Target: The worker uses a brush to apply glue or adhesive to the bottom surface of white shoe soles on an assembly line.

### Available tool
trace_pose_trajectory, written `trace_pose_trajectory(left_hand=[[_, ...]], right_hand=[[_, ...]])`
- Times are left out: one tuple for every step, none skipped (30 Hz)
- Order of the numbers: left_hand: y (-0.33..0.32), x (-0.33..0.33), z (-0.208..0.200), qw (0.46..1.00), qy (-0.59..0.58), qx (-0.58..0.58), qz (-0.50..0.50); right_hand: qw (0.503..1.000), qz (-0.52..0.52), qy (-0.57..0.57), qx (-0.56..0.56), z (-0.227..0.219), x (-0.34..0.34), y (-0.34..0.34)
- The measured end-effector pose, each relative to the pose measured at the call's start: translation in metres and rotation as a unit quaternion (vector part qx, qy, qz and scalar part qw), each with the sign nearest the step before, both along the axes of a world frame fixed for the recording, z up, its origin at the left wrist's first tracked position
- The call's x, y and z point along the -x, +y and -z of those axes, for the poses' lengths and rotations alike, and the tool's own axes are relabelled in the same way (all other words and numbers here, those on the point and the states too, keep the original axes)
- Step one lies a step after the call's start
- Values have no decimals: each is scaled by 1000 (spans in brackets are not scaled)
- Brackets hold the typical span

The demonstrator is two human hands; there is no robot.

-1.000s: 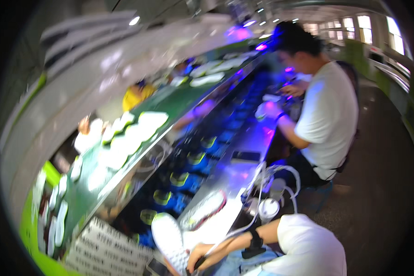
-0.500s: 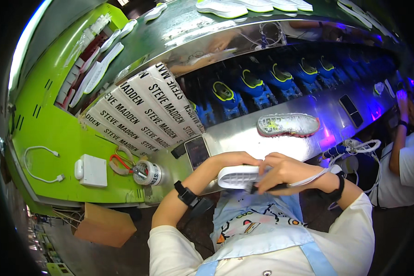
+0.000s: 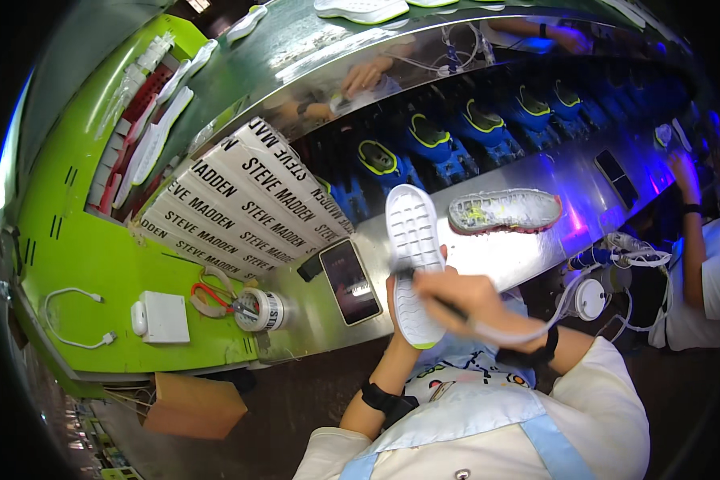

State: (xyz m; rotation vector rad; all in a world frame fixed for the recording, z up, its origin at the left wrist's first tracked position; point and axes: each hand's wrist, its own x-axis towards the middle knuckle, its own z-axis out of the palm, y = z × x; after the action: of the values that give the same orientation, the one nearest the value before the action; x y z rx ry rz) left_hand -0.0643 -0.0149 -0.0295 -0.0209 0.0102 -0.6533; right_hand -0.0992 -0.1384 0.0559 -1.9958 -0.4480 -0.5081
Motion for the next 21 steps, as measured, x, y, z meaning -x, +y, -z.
trace_pose_trajectory(left_hand=[[0,-4,-1,998,-9,66,21],[0,-10,-4,990,-19,132,42],[3,-16,-7,996,-34,86,21],[5,-16,-10,1000,-17,16,-9],[5,-14,-15,999,-17,-35,-24],[3,-13,-21,996,-16,-85,-39],[1,-19,-19,1000,-10,-7,3],[0,-23,-18,997,-4,70,44],[0,-25,-20,998,15,45,30],[1,-26,-21,998,17,44,30],[3,-28,-22,1000,-10,9,22],[6,-29,-24,999,-38,-27,16],[7,-33,-31,997,-38,-7,63],[13,-42,-18,988,-75,-16,134],[16,-42,-18,989,-64,-48,125],[17,-37,-23,989,-48,-82,114],[12,-36,-35,988,-99,-78,93],[11,-40,-38,988,-98,-77,93],[10,-46,-42,982,-109,-74,133],[10,-49,-45,975,-119,-70,172],[12,-52,-33,972,-94,-76,202]], right_hand=[[994,-99,51,8,-7,8,2],[985,-136,100,-26,-4,11,5],[954,-99,249,-137,-10,7,1],[887,-59,390,-240,-21,-1,-6],[985,-10,116,-125,-10,-15,-11],[985,-13,117,-125,-8,-7,-10],[985,-98,113,-80,-5,4,-7],[977,-182,108,-35,-6,9,-6],[952,-233,181,-79,-10,12,-9],[952,-233,182,-80,-14,9,-12],[939,-188,257,-128,-19,3,-16],[917,-141,329,-175,-22,1,-17],[934,-163,276,-160,-14,-6,-18],[894,-225,356,-151,-14,-2,-24],[878,-244,383,-155,-18,3,-27],[857,-263,413,-160,-23,9,-28],[819,-236,475,-219,-25,8,-33],[840,-200,440,-247,-20,4,-34],[872,-213,390,-208,-15,3,-32],[899,-224,338,-168,-13,2,-31],[910,-252,309,-110,-16,4,-35]])
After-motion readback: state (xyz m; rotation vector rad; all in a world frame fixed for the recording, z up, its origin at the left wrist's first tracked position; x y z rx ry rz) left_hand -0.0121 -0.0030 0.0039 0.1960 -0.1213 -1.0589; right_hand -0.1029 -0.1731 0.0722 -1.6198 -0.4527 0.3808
